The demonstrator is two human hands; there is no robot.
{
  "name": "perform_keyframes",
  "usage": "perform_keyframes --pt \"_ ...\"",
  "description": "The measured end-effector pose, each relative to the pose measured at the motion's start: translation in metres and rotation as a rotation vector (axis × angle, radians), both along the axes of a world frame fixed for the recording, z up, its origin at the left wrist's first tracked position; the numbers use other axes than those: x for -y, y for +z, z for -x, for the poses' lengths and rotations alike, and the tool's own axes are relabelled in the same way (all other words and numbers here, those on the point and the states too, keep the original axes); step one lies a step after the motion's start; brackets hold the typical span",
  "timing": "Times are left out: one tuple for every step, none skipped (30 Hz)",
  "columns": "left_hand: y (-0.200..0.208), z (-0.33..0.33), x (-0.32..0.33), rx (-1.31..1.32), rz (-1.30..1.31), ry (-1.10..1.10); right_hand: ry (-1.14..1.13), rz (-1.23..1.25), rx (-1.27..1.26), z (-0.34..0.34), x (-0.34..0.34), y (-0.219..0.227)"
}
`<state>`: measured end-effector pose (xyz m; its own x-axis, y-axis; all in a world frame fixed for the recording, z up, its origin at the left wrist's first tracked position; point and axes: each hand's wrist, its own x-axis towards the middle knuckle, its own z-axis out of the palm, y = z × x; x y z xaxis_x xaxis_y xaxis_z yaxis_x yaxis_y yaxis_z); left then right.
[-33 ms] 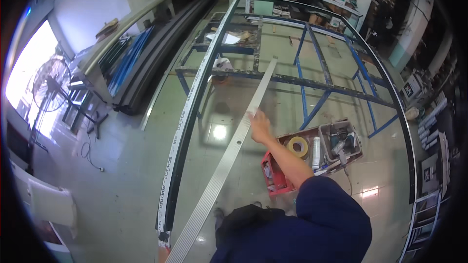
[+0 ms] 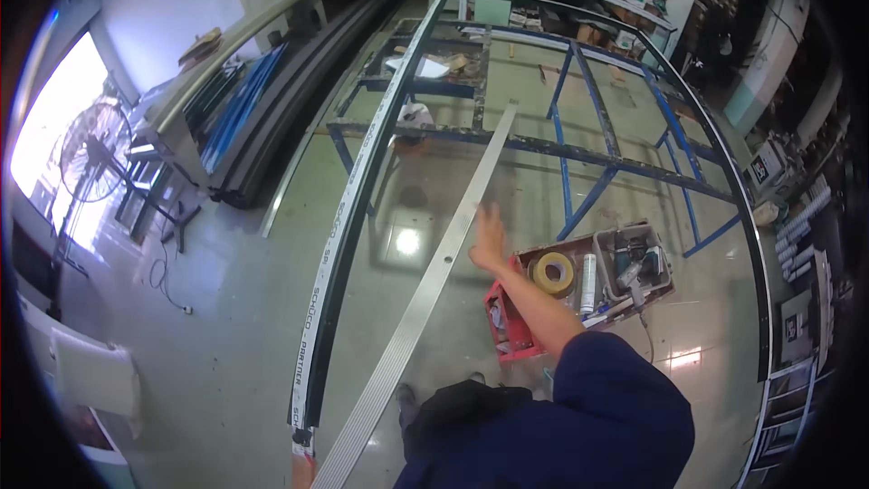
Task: The person aligns a metal profile against a window frame and marks it with a blue marker. They then use a drill to fasten a metal bracket to the profile and reposition the profile on the frame. The person repeats the alignment and marking process on another section of the frame.
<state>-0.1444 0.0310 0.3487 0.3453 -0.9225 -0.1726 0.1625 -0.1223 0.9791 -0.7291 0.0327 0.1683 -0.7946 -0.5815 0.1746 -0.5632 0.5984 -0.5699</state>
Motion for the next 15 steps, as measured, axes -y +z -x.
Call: perform_keyframes --pt "-0.021 0.003 -0.008 -0.045 -0.076 -0.026 -0.098 0.168 0.045 -0.004 -0.011 -0.048" --pt "-0.045 0.013 -0.013 -0.093 -0.157 -0.053 -0.213 0.334 0.064 0.004 -0.032 -0.091" --pt "-0.063 0.009 -0.025 -0.102 -0.23 -0.032 -0.335 0.362 0.357 -0.035 -0.038 -0.106" --pt "-0.083 0.009 -0.037 -0.128 -0.308 -0.03 -0.286 0.417 0.633 -0.067 -0.059 -0.122" --pt "-0.104 0.01 -0.048 -0.146 -0.392 -0.029 -0.272 0.44 0.897 -0.097 -0.083 -0.137" --pt "-0.13 0.024 -0.056 -0.195 -0.473 -0.05 -0.384 0.345 1.001 -0.118 -0.116 -0.169" --pt "-0.153 0.033 -0.066 -0.238 -0.563 -0.073 -0.499 0.245 1.11 -0.144 -0.15 -0.198" --pt "-0.177 0.043 -0.075 -0.286 -0.642 -0.089 -0.401 0.212 1.492 -0.152 -0.183 -0.228" --pt "-0.195 0.041 -0.086 -0.305 -0.701 -0.067 -0.399 0.136 1.666 -0.186 -0.176 -0.209" --pt "-0.212 0.038 -0.097 -0.319 -0.755 -0.045 -0.395 0.039 1.831 -0.218 -0.172 -0.186" --pt "-0.235 0.045 -0.105 -0.36 -0.816 -0.04 -0.301 -0.075 1.874 -0.224 -0.169 -0.176" --pt "-0.257 0.054 -0.111 -0.394 -0.866 -0.039 -0.212 -0.123 1.822 -0.227 -0.162 -0.17" --pt "-0.281 0.062 -0.117 -0.431 -0.911 -0.025 -0.125 -0.179 1.774 -0.233 -0.154 -0.169" --pt "-0.306 0.071 -0.121 -0.477 -0.948 -0.013 -0.035 -0.227 1.72 -0.237 -0.143 -0.174" --pt "-0.33 0.081 -0.126 -0.544 -0.984 0.02 -0.087 -0.221 1.707 -0.245 -0.13 -0.186"
